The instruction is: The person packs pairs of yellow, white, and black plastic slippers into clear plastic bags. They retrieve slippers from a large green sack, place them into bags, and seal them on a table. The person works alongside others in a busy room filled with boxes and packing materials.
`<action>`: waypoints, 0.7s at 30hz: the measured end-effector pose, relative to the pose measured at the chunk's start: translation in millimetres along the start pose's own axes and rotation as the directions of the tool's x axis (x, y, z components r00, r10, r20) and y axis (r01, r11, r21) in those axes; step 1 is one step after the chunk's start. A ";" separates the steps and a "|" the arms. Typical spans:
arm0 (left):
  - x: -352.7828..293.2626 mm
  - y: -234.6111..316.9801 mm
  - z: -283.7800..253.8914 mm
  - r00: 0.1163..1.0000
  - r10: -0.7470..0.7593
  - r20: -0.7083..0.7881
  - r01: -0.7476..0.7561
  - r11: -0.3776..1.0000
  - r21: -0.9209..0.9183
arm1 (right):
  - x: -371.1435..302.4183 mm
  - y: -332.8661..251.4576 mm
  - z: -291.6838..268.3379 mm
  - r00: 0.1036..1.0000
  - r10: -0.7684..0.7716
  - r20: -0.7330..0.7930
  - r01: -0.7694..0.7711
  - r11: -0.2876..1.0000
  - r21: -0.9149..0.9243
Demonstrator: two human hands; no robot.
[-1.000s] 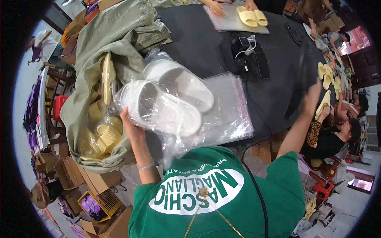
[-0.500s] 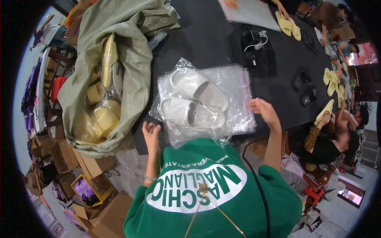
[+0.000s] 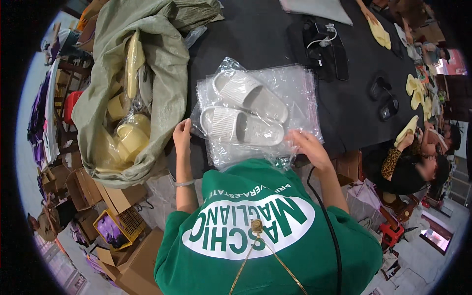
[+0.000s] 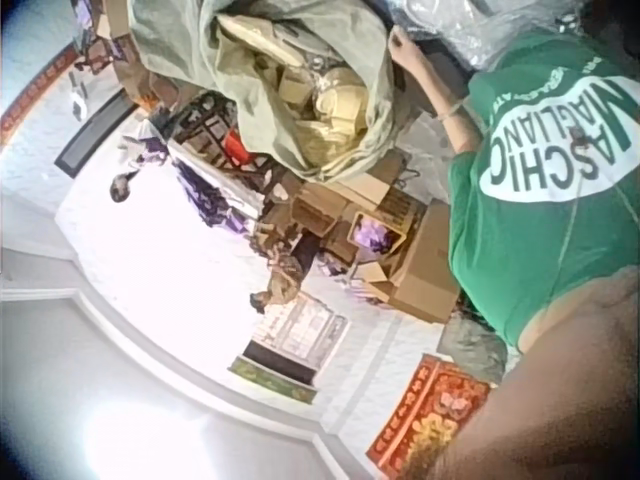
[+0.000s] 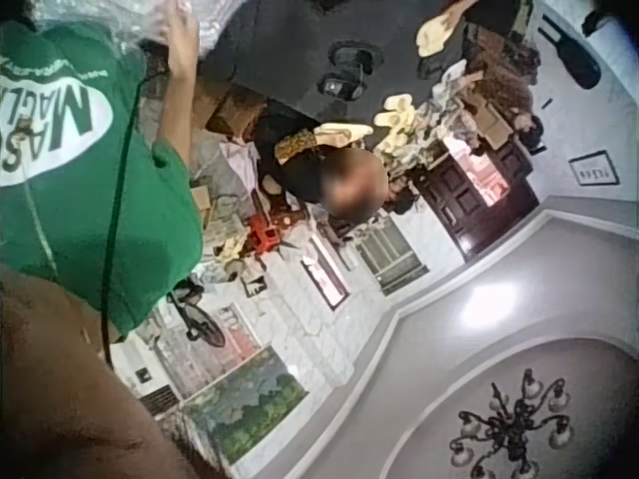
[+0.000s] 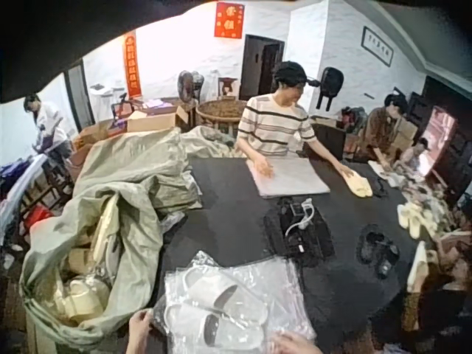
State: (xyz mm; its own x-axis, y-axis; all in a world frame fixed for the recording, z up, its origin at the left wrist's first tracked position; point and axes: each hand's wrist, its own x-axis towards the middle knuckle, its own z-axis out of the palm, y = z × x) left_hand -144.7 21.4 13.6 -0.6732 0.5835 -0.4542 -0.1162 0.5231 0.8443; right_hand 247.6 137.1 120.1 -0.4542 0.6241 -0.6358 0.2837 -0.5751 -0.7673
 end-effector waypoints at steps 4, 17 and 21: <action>4.8 8.1 -7.4 0.993 0.049 0.104 -0.034 0.989 -0.141 | 14.6 -23.8 5.7 0.957 -0.234 -0.171 0.273 0.928 0.255; -109.3 3.8 -4.3 0.971 -0.050 0.232 0.119 0.948 -0.294 | 18.6 -101.5 -57.2 0.886 -0.386 -0.258 0.416 0.906 0.073; -108.0 -41.5 7.4 0.962 -0.133 0.237 0.172 0.973 -0.154 | 26.2 -51.7 -73.6 0.964 -0.226 -0.142 0.241 0.966 0.098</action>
State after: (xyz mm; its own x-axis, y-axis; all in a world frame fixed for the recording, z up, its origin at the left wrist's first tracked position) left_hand -61.8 -58.8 25.4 -0.4591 0.6394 -0.6168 -0.3413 0.5141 0.7869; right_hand 283.2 222.2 137.0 -0.3815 0.8069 -0.4510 0.0817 -0.4566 -0.8859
